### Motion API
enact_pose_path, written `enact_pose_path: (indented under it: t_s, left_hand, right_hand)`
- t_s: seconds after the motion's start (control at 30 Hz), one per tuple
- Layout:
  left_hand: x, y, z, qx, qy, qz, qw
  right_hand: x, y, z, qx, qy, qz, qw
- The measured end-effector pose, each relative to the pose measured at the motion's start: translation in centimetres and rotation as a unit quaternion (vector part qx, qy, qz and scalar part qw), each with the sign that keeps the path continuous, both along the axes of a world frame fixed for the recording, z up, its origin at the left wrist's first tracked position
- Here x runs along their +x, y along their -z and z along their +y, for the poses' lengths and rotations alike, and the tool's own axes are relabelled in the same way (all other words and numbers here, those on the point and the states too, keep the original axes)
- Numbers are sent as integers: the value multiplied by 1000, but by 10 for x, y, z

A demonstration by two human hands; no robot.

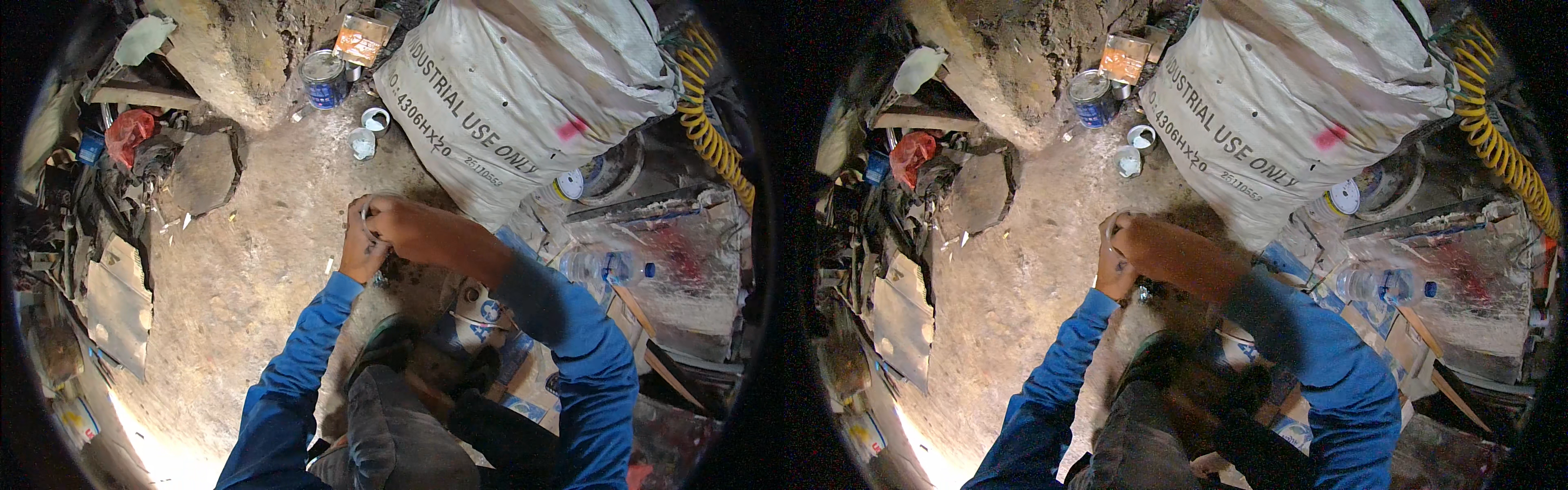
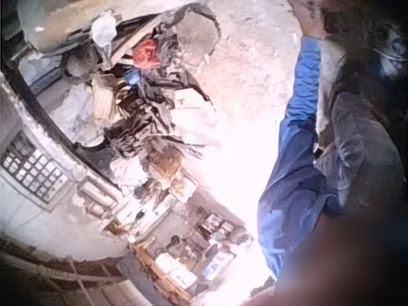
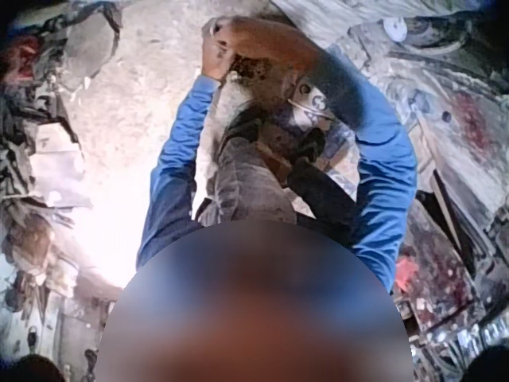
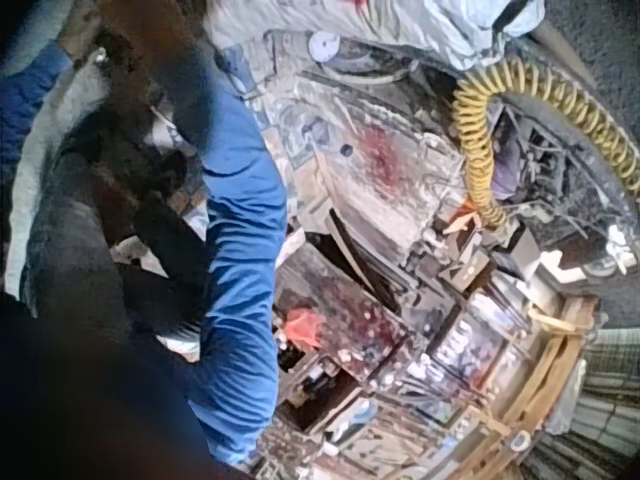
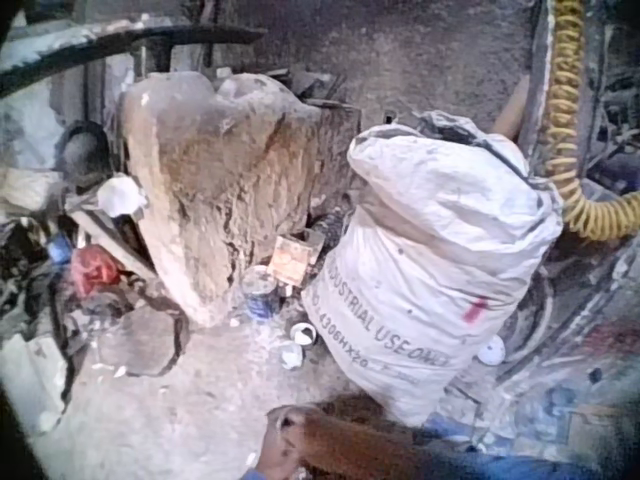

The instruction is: The person cleans a small metal part with a toothbrush and a cloth, then pours liquid into a paint can and stirs it. They attach the paint can to a spray gun and continue mixing the contents.

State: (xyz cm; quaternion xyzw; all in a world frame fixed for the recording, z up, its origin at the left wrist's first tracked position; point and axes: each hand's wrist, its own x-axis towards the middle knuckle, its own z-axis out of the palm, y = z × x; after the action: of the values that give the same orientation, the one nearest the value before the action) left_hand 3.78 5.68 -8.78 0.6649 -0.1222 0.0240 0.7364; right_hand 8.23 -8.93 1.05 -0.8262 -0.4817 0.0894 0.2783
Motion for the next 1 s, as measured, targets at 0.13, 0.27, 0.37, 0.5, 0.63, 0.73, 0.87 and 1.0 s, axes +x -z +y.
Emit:
enact_pose_path:
  t_s: [0.13,0.27,0.37,0.5,0.63,0.73,0.87,1.0]
  left_hand:
    - [-1,9,-9,135,-41,-20,990]
    - [-2,34,-12,147,-65,-29,987]
    - [-10,58,-2,243,-170,19,955]
    - [-15,87,6,-22,-113,201,973]
    - [-21,108,12,238,-129,106,957]
    - [-31,123,22,439,-207,-62,872]
    - [-43,134,37,383,-182,46,904]
    - [-98,116,27,265,-314,97,906]
  right_hand:
    - [-11,-13,-4,-49,19,-9,999]
    - [-3,-35,-21,-117,-1,-23,993]
    - [7,-35,-33,-82,72,-202,973]
    - [-14,37,-29,27,397,-218,891]
    - [-47,158,-38,-324,425,111,838]
    - [-70,219,-65,-357,407,158,825]
    - [-99,251,-85,-352,345,156,856]
    - [-109,237,-135,-349,126,-8,929]
